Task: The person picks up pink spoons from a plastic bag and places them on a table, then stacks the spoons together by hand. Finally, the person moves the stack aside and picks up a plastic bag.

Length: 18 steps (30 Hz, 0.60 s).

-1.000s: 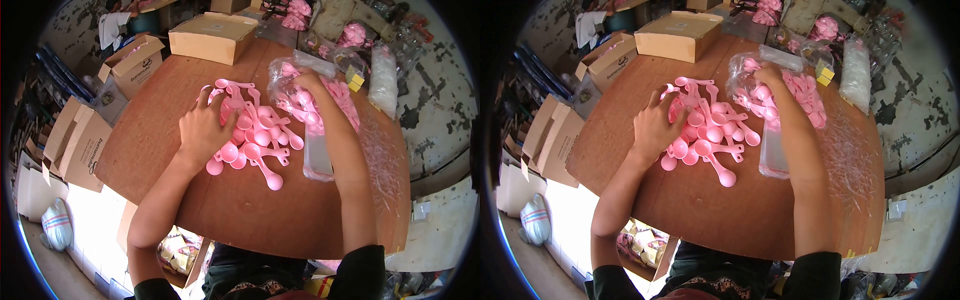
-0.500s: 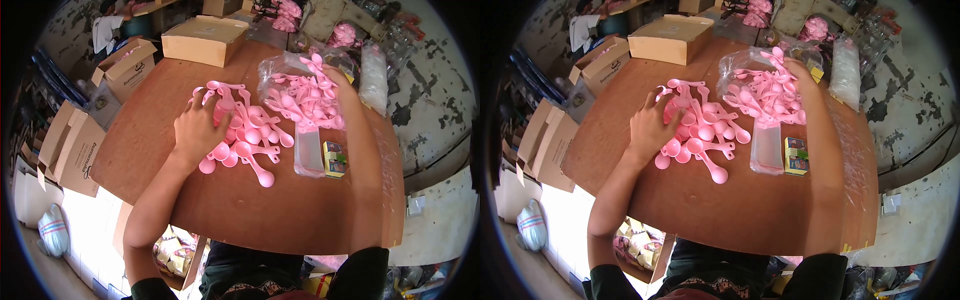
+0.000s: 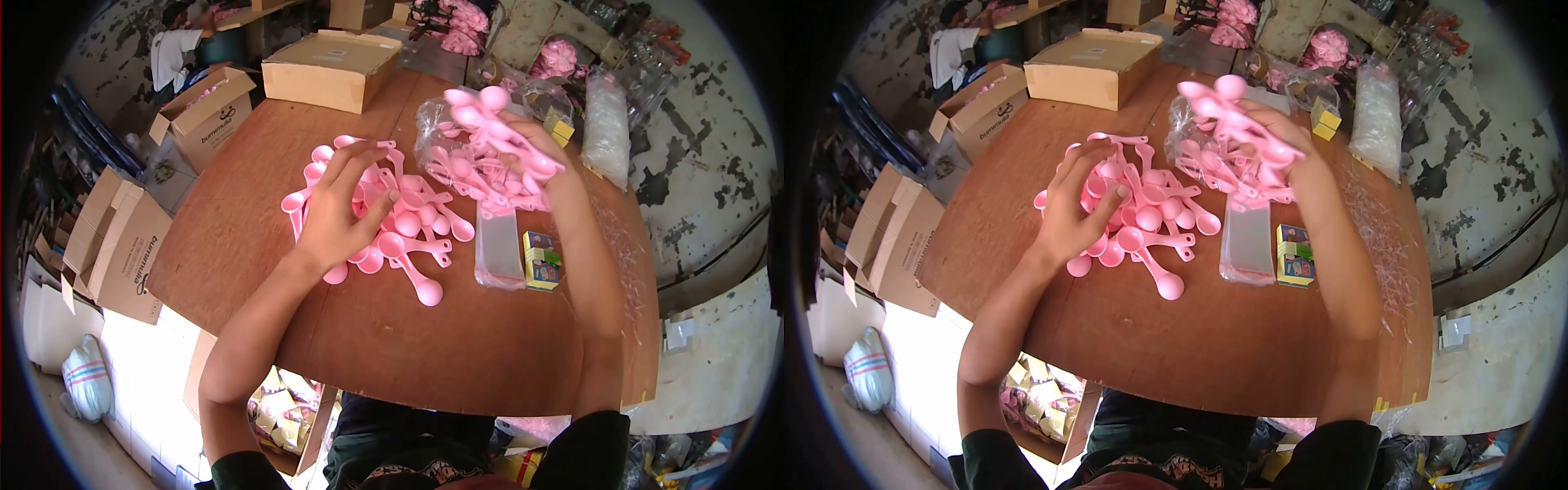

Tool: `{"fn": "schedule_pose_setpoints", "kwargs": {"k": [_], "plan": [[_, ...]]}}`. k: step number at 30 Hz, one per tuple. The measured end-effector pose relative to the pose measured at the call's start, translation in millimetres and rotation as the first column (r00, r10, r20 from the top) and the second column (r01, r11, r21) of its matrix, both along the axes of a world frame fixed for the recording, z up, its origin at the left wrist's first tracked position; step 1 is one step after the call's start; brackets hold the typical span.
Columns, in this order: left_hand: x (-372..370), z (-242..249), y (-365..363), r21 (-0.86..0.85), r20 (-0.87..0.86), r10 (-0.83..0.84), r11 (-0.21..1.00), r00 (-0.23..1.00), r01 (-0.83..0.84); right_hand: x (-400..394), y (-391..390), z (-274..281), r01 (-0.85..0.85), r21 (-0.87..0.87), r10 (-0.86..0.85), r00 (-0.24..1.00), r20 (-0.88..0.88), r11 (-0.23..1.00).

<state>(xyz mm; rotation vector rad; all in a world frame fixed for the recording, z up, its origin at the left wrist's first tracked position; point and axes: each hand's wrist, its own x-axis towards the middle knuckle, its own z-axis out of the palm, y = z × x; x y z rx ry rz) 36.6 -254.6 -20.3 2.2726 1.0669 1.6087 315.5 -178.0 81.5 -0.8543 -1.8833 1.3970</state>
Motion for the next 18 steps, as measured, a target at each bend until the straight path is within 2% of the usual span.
{"fn": "schedule_pose_setpoints", "kwargs": {"k": [1, 2, 3, 4, 5, 6, 7, 9, 10, 11, 13, 15, 17, 18], "plan": [[4, 0, 0, -0.030, 0.098, -0.100, 0.994, 0.990, 0.104, -12, -6, -2, -0.001, 0.005, 0.001, 1.000, -0.002, 1.000], [14, -3, -5, -0.141, 0.353, -0.181, 0.959, 0.918, 0.244, -25, -14, -5, -0.066, -0.135, 0.049, 0.990, -0.129, 0.989], [19, -2, -7, -0.143, 0.350, -0.180, 0.960, 0.919, 0.242, -38, -24, -8, -0.148, -0.265, 0.077, 0.963, -0.260, 0.953], [22, 0, -9, -0.241, 0.526, -0.159, 0.914, 0.835, 0.326, -52, -42, 4, -0.213, -0.272, 0.155, 0.963, -0.220, 0.938], [22, 1, -11, -0.319, 0.681, -0.104, 0.850, 0.725, 0.421, -60, -36, -13, -0.100, -0.373, 0.035, 0.984, -0.177, 0.923], [19, 2, -12, -0.382, 0.724, -0.065, 0.790, 0.686, 0.478, -71, -38, -24, -0.147, -0.434, 0.055, 0.975, -0.218, 0.889], [16, 1, -10, -0.382, 0.723, -0.062, 0.794, 0.688, 0.472, -83, -42, -30, -0.194, -0.486, 0.073, 0.964, -0.257, 0.852], [9, -1, -5, -0.294, 0.882, -0.141, 0.582, 0.450, 0.758, -102, -53, -31, -0.265, -0.465, 0.170, 0.957, -0.236, 0.845], [12, 3, -7, -0.197, 0.923, -0.170, 0.559, 0.344, 0.805, -111, -57, -35, -0.299, -0.485, 0.144, 0.933, -0.330, 0.822], [10, 2, -5, -0.200, 0.922, -0.166, 0.566, 0.348, 0.800, -114, -58, -36, -0.307, -0.485, 0.152, 0.931, -0.333, 0.819], [6, 3, -3, -0.120, 0.949, -0.186, 0.536, 0.255, 0.836, -118, -60, -38, -0.406, -0.557, 0.147, 0.881, -0.450, 0.724], [7, 3, -5, -0.136, 0.951, -0.162, 0.550, 0.264, 0.824, -121, -61, -42, -0.365, -0.566, 0.133, 0.903, -0.408, 0.739], [9, 1, -3, -0.152, 0.963, -0.066, 0.662, 0.260, 0.733, -123, -64, -46, -0.266, -0.577, 0.087, 0.944, -0.319, 0.772], [8, 4, -6, -0.153, 0.967, -0.057, 0.655, 0.250, 0.740, -127, -70, -45, -0.317, -0.538, 0.112, 0.919, -0.379, 0.781]]}}
